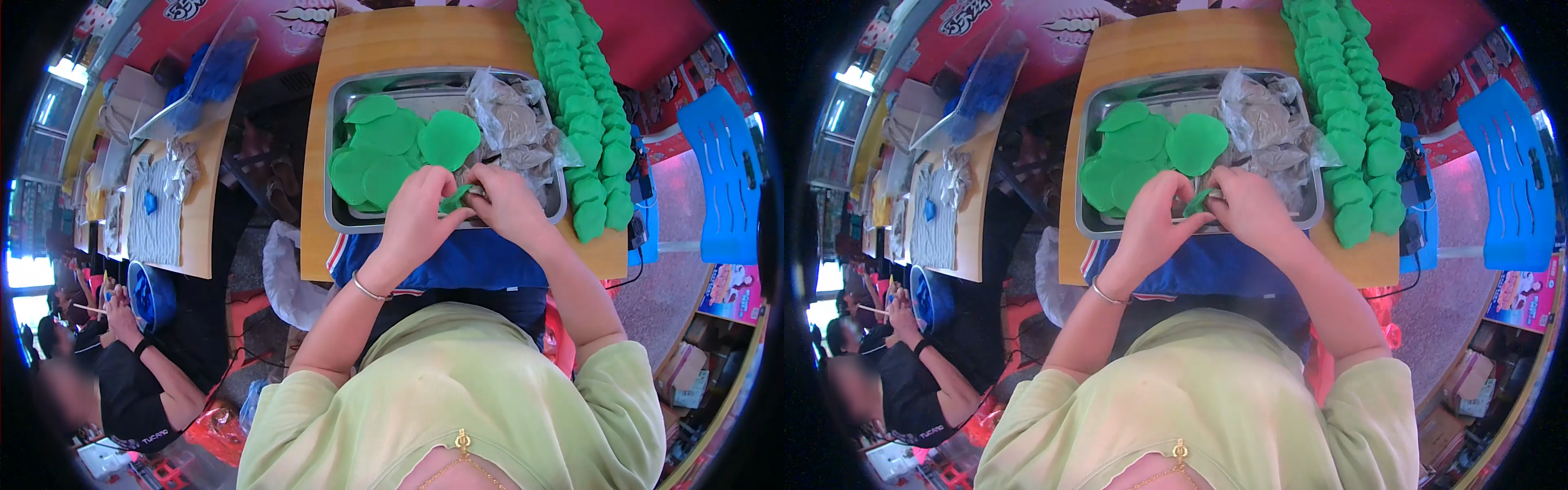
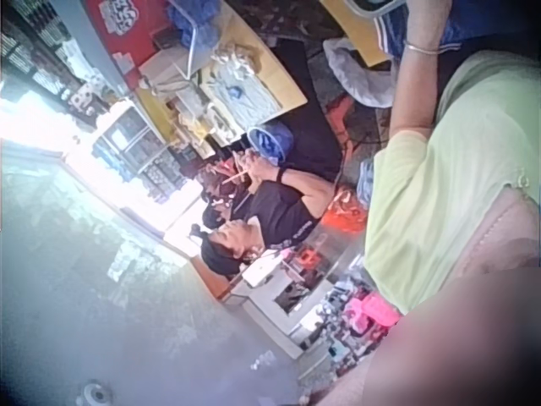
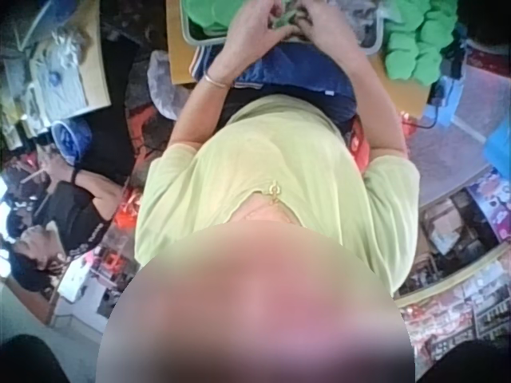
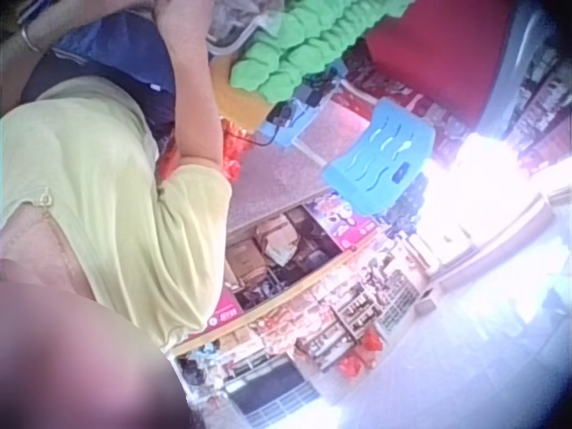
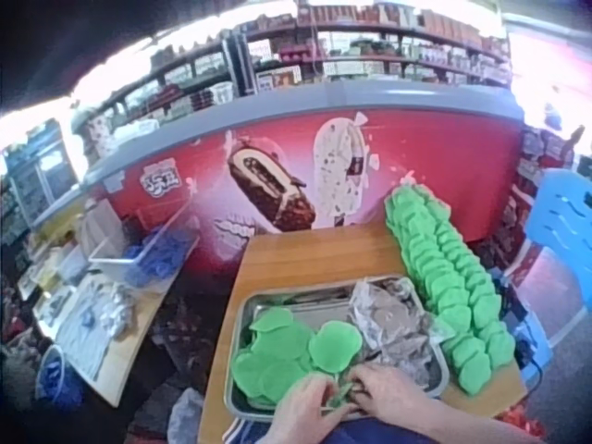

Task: Shaping and assembling pieces of green and brown clay or dough into specific shapes using hands and a stick.

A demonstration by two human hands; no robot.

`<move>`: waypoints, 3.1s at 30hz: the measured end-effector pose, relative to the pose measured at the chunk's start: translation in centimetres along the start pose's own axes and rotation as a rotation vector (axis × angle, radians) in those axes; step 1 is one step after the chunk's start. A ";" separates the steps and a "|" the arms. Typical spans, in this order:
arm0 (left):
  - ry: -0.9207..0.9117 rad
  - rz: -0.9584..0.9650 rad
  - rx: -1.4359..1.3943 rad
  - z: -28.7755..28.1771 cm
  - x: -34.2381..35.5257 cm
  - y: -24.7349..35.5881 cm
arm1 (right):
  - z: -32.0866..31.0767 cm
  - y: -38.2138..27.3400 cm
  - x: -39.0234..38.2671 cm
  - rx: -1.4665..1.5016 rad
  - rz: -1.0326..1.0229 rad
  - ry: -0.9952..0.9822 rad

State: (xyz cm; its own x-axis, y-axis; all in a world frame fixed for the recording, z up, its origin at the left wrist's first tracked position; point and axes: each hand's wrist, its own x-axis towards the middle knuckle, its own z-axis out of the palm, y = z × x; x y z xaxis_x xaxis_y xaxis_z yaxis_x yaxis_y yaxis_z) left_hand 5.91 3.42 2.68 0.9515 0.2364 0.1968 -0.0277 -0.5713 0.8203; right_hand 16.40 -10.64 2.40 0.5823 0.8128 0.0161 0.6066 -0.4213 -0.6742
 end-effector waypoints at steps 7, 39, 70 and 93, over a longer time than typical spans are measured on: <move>0.066 0.151 0.392 0.4 -0.6 -0.5 | -0.3 -0.3 -0.3 -0.036 0.016 0.067; -0.075 0.020 -0.295 0.0 -0.4 -1.8 | -0.6 0.4 -2.1 -0.019 -0.296 0.088; -0.121 -0.298 -0.733 -0.4 0.0 -1.3 | -1.6 0.1 -2.8 0.179 -0.217 0.156; -0.350 0.351 0.337 -2.1 1.4 -0.6 | -2.3 -0.2 -1.7 -0.301 -0.403 -0.070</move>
State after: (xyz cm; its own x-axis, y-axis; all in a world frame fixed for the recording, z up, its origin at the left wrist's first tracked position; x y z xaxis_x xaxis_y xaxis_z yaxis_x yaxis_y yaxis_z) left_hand 6.58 5.71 3.62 0.9490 -0.2519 0.1895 -0.3144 -0.7997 0.5114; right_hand 16.58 -12.84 4.19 0.2385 0.9554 0.1744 0.9107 -0.1576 -0.3818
